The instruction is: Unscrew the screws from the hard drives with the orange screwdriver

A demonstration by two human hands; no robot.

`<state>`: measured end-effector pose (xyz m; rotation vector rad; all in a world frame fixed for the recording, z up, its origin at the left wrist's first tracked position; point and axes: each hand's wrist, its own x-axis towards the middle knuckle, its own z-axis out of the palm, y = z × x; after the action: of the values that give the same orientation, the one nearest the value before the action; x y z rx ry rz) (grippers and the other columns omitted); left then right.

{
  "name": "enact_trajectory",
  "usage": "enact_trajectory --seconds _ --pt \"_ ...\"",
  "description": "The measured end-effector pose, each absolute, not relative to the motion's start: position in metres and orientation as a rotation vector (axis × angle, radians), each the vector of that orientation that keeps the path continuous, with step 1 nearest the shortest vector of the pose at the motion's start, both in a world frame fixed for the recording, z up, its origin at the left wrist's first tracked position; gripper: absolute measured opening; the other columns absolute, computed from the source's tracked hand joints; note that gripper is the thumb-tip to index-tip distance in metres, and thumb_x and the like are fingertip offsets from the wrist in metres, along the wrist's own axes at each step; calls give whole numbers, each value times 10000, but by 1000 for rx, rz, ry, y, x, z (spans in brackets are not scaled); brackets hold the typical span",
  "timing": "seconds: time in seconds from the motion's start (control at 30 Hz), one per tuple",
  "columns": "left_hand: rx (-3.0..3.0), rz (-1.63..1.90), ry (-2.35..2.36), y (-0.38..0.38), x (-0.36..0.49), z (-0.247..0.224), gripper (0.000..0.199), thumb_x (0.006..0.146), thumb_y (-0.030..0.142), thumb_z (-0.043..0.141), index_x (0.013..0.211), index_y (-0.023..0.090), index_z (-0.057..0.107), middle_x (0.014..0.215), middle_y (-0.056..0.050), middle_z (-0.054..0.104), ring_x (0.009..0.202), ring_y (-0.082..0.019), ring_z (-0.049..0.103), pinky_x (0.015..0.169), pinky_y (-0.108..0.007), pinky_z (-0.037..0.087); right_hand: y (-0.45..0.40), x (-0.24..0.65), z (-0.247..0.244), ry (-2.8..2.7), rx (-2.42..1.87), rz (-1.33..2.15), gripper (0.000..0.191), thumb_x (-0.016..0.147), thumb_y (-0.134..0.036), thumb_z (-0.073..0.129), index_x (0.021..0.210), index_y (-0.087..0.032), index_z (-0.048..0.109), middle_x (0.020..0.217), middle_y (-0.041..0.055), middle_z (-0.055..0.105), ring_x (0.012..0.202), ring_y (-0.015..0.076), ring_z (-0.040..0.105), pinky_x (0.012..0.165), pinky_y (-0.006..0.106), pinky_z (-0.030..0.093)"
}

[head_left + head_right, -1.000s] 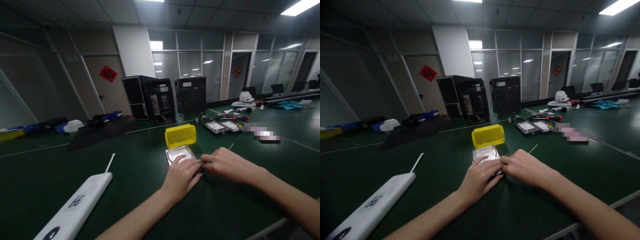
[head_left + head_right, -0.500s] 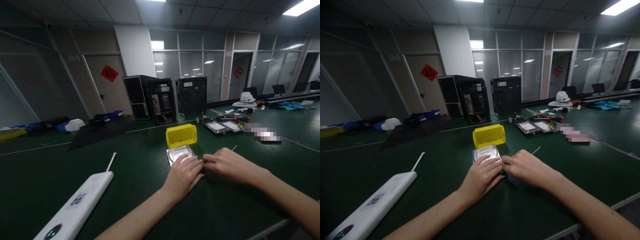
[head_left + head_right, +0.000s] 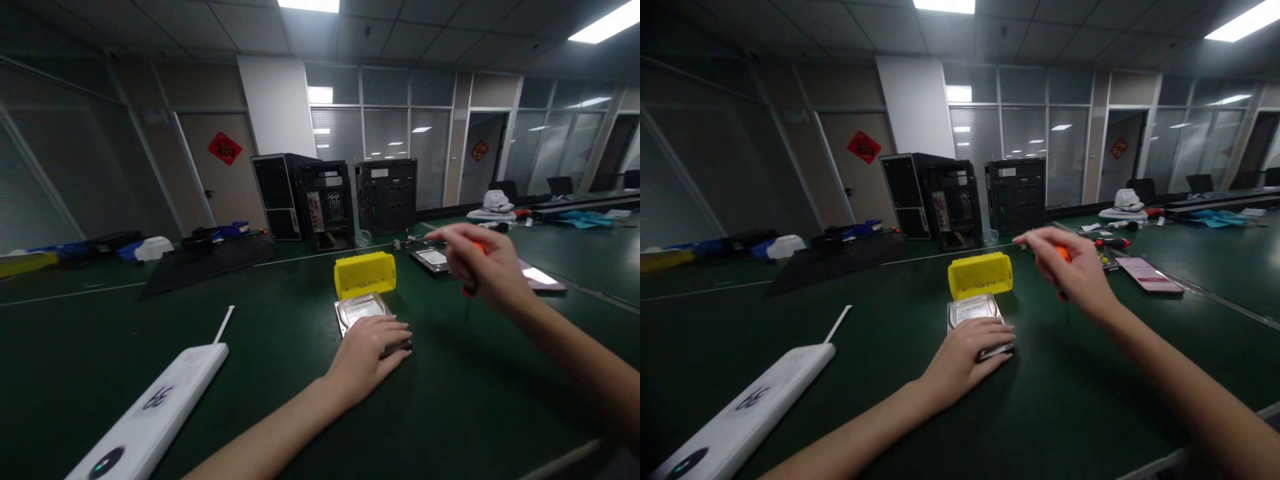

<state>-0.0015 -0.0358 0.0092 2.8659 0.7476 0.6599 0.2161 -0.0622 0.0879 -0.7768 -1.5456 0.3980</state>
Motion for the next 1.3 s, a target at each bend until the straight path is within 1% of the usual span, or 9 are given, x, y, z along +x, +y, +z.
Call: enact_trajectory --seconds 0.03,0.1,0.2,0.3,0.47,0.63,0.93,1.2,1.3 --pt "2824 656 758 -35 -1 11 257 863 285 545 1113 250 594 1161 -14 605 1125 -192 503 971 -376 381 -58 213 98 -1440 -681 576 262 864 -363 451 942 -184 626 478 -62 387 348 55 288 354 208 227" --pt "2767 640 783 -34 1 14 259 837 303 580 1089 247 609 1119 -15 610 1072 -191 528 944 -357 401 -45 206 114 -1301 -540 825 259 850 -361 449 915 -173 616 455 -82 303 331 45 221 341 205 185" --pt "2736 625 803 -33 4 17 259 815 328 604 1061 248 626 1090 -20 599 1031 -197 537 919 -346 413 -25 189 119 -1215 -400 1008 244 836 -345 451 874 -155 600 431 -94 290 315 33 200 331 195 156" --pt "2731 606 796 -33 5 19 244 811 305 611 1048 253 634 1087 -19 591 1027 -199 533 911 -338 414 -14 170 106 -1197 -363 1084 235 819 -356 481 858 -146 581 405 -108 291 296 23 191 321 183 137" --pt "2754 596 771 -34 4 18 263 820 281 601 1082 262 616 1111 -13 584 1045 -200 521 921 -344 405 -18 159 88 -1263 -357 1074 250 819 -374 500 883 -144 573 402 -110 336 283 16 207 305 166 129" --pt "2776 608 752 -34 4 17 260 842 287 573 1100 278 607 1122 1 585 1058 -186 514 927 -333 399 -25 163 89 -1289 -341 1053 246 835 -366 485 882 -142 575 401 -109 335 285 18 210 304 160 144" --pt "2797 593 776 -33 4 16 257 858 311 546 1105 282 610 1139 -8 579 1062 -195 515 933 -344 401 -27 160 87 -1308 -368 1035 238 830 -378 482 857 -160 574 413 -107 338 295 20 208 303 160 153" --pt "2791 600 762 -33 3 14 272 867 303 536 1134 292 589 1147 1 567 1069 -186 501 933 -334 392 -28 160 87 -1312 -354 1034 238 848 -364 461 876 -160 579 409 -103 346 292 21 215 303 161 155" --pt "2797 599 759 -33 3 14 273 868 302 536 1136 296 586 1140 6 566 1070 -181 498 929 -327 391 -28 157 86 -1313 -359 1042 251 841 -386 471 854 -159 577 409 -103 350 292 21 220 305 161 153"
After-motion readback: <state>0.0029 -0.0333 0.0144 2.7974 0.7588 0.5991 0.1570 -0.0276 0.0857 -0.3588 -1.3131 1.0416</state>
